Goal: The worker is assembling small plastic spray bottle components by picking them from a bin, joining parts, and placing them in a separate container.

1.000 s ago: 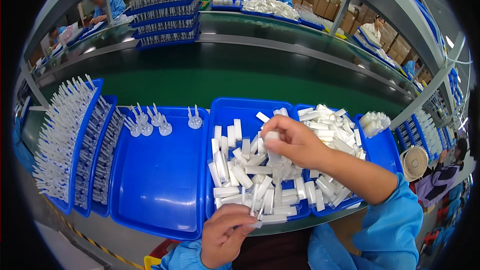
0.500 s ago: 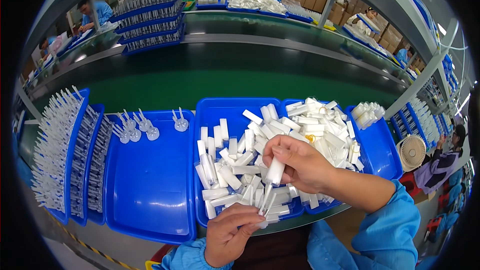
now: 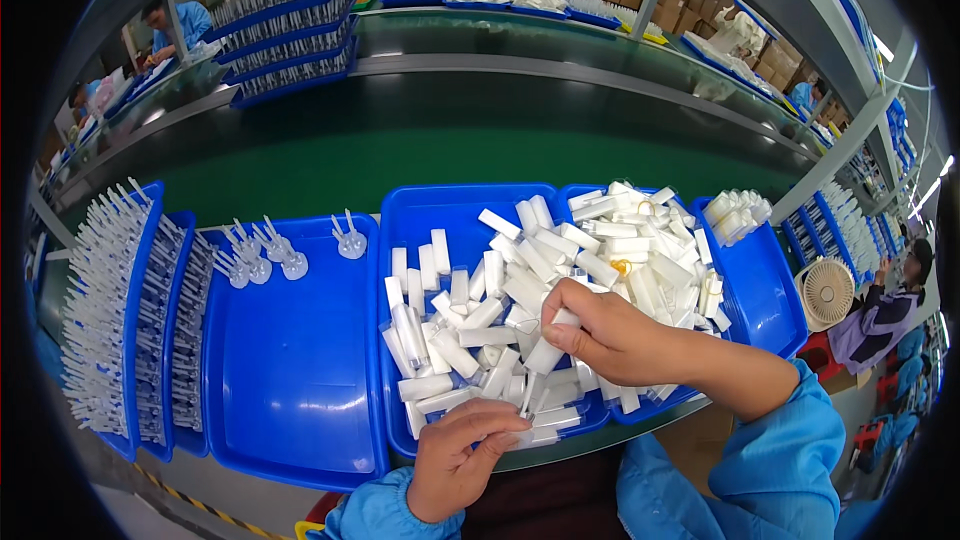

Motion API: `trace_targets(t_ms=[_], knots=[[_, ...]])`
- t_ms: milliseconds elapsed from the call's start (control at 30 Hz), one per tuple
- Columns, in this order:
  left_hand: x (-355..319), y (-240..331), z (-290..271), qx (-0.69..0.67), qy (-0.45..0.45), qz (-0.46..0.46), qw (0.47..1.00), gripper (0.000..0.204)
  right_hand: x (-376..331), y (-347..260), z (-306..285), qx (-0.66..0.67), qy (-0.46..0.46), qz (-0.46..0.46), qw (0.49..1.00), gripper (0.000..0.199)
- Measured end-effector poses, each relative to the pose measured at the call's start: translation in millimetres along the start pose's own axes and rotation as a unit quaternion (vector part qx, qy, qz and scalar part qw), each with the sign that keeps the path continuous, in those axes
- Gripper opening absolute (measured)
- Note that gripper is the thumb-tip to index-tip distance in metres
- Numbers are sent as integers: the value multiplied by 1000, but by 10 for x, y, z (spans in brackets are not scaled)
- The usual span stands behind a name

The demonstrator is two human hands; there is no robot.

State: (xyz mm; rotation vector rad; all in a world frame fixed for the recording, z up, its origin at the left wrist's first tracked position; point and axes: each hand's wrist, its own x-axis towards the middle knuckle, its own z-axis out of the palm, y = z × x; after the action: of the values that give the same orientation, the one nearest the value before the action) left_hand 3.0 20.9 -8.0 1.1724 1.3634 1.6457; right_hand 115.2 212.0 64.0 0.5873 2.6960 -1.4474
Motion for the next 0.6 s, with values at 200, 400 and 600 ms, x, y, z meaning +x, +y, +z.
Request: trace_targets(t_ms=[200, 400, 600], knots=[[2, 12, 10, 31, -29, 41, 998, 8, -57, -15, 44, 179, -25, 10, 983, 17], [-73, -10, -38, 44, -18, 86, 995, 10, -33, -93, 67, -33, -1, -116, 993, 15], [-142, -114, 63, -119, 125, 64, 983, 22, -30, -255, 254, 83, -62, -16, 994, 20]])
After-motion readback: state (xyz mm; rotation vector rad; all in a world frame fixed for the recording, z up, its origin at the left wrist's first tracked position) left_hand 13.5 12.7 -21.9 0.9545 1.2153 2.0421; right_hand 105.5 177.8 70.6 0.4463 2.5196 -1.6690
